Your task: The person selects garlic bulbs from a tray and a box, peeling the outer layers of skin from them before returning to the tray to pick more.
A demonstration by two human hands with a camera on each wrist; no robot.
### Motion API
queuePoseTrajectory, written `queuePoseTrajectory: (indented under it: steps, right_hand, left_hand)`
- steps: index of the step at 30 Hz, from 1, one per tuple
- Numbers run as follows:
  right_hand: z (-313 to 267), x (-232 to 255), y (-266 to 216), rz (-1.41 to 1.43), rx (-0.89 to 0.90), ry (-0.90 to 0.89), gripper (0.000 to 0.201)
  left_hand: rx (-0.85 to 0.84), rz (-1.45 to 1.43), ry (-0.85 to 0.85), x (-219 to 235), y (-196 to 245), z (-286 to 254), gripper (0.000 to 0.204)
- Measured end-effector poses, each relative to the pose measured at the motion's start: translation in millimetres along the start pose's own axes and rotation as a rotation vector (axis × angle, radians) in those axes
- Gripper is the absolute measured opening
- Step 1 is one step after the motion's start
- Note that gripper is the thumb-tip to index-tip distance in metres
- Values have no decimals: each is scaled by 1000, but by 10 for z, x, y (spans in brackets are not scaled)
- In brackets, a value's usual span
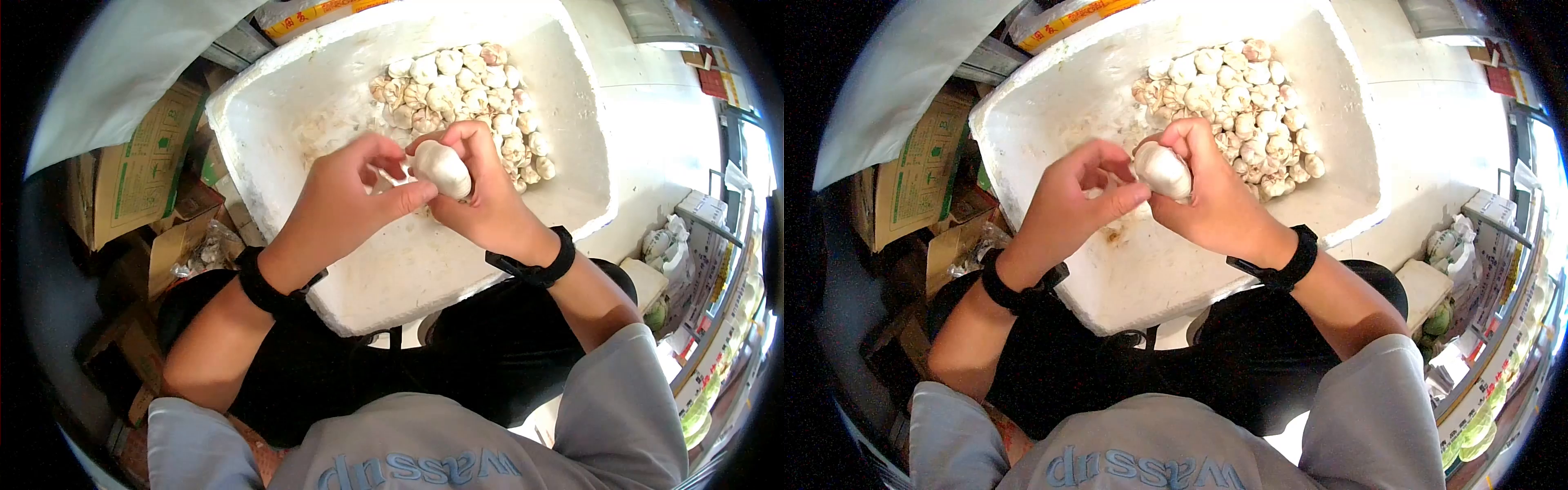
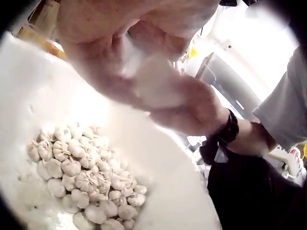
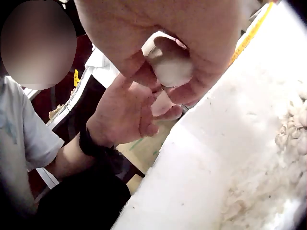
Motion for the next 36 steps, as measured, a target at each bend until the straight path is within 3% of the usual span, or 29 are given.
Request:
queuePoseTrajectory:
  steps: [1,3,4,7,9,16,19,25,31,33,36]
  right_hand:
    - [1,-14,14,0,-1,0,50]
    - [3,-31,-2,-96,148,2,53]
    - [-2,-24,-5,-97,149,2,53]
    - [-11,-6,-22,-187,156,5,53]
    - [-10,-10,-41,-232,154,4,50]
    - [-15,6,-80,-357,162,-17,48]
    - [-10,12,-88,-304,106,-90,47]
    - [2,42,-62,-252,84,-64,46]
    - [13,98,-6,-92,-69,-23,43]
    - [-12,122,62,107,-255,-17,49]
    - [23,163,19,225,-302,-123,51]
  left_hand:
    - [0,-1,0,17,20,-10,17]
    - [235,-16,-254,13,44,-30,21]
    - [234,-16,-254,-6,41,-44,21]
    - [149,-95,-110,-25,24,-61,18]
    - [4,123,-56,14,33,-66,15]
    - [-107,194,-34,32,81,-67,11]
    - [-49,247,-68,53,104,-63,11]
    - [-140,331,-86,68,112,-29,10]
    - [-326,433,59,145,109,2,10]
    - [-341,500,82,201,117,29,9]
    - [-201,452,39,273,102,67,8]
Point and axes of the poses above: each hand's wrist, its own z-axis towards the middle knuckle, its own x-axis out of the back of the hand, y = z × x, the point moved 2 cm from there along z, towards the middle knuckle, and after that the axes turned 6 degrees about z, right-handed, at the moved point
